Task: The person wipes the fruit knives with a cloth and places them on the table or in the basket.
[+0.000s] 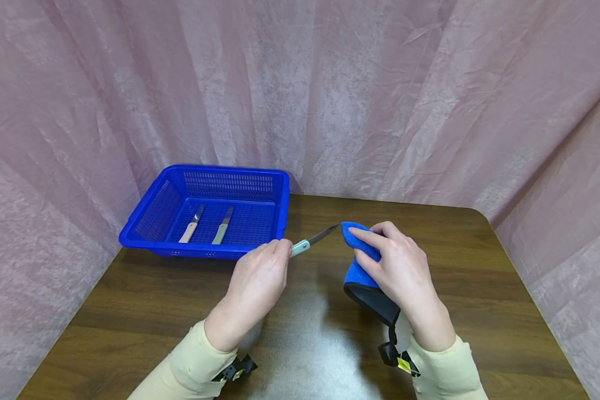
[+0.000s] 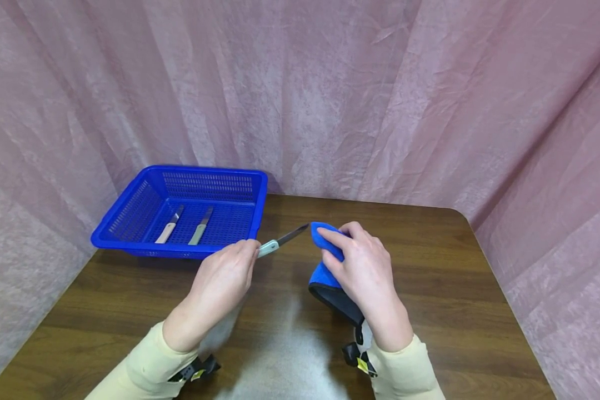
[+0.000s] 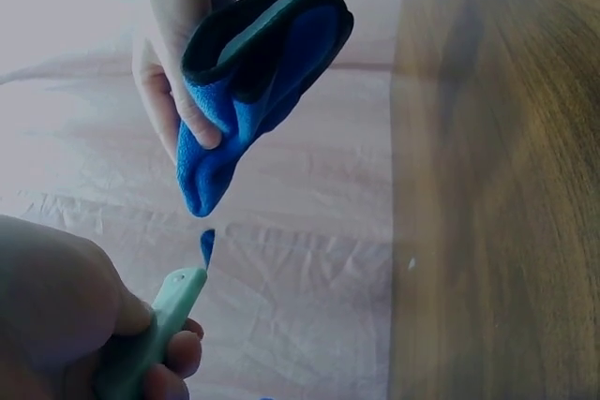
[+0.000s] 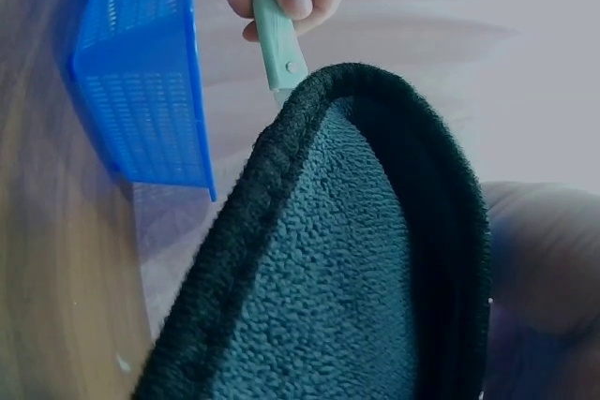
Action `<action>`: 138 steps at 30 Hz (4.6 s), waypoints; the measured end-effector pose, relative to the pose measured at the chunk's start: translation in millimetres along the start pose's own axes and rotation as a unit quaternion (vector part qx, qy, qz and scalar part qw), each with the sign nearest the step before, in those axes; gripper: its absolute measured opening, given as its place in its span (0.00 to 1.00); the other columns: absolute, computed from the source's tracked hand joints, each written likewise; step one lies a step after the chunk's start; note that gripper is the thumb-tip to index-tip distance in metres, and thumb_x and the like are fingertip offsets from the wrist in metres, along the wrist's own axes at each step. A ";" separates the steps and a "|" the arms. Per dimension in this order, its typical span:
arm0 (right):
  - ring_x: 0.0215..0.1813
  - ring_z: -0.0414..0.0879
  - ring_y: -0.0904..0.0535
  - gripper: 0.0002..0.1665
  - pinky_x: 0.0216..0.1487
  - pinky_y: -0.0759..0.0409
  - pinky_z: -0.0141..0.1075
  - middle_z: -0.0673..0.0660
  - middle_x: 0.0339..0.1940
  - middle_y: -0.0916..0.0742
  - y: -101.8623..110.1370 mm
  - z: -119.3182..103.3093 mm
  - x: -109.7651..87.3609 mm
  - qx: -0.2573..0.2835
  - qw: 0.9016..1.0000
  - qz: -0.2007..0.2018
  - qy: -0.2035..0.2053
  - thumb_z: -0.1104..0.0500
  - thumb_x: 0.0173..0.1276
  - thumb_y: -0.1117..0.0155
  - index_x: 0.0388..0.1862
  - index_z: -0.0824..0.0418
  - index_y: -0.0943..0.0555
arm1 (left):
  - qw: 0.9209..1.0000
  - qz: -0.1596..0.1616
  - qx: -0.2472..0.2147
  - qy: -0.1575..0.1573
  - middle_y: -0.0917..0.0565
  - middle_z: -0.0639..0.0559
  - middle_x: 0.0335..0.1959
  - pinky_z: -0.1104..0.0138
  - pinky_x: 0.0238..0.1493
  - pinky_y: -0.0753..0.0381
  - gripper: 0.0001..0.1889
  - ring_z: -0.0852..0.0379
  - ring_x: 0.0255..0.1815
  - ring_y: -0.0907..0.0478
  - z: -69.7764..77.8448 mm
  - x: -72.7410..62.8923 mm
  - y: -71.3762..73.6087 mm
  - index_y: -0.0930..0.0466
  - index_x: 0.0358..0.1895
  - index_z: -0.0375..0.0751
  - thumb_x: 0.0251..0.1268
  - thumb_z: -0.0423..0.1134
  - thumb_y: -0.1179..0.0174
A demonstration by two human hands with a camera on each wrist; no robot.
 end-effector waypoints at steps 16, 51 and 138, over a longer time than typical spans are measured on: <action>0.44 0.59 0.15 0.24 0.41 0.17 0.55 0.58 0.56 0.13 -2.5 -4.1 -0.9 0.006 0.999 0.015 0.038 0.55 0.73 0.23 0.67 0.44 0.10 | 0.997 -0.068 -0.023 0.019 0.24 0.54 0.26 0.62 0.18 0.31 0.12 0.54 0.21 0.26 0.5 -0.2 2.6 0.19 0.42 0.41 0.75 0.41 0.25; 0.49 0.51 0.12 0.24 0.53 0.16 0.51 0.55 0.52 0.12 -19.4 -26.0 -3.5 0.010 0.991 0.007 0.133 0.56 0.68 0.18 0.63 0.44 0.07 | 0.998 -0.063 -0.013 -0.028 0.24 0.52 0.26 0.61 0.21 0.27 0.12 0.52 0.23 0.24 6.4 -2.3 2.0 0.18 0.44 0.39 0.77 0.44 0.27; 0.43 0.59 0.15 0.24 0.40 0.17 0.56 0.58 0.56 0.12 0.2 -5.9 -2.1 0.009 0.999 0.016 0.047 0.55 0.72 0.23 0.67 0.45 0.09 | 0.998 -0.044 -0.008 -0.041 0.24 0.52 0.26 0.62 0.19 0.28 0.12 0.53 0.22 0.26 9.2 -0.9 8.5 0.17 0.46 0.38 0.76 0.43 0.26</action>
Point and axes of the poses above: each hand's wrist, its own x-axis towards the middle knuckle, its own y-axis out of the back of the hand, z = x × y, the point moved 1 cm from there along x, towards the middle knuckle
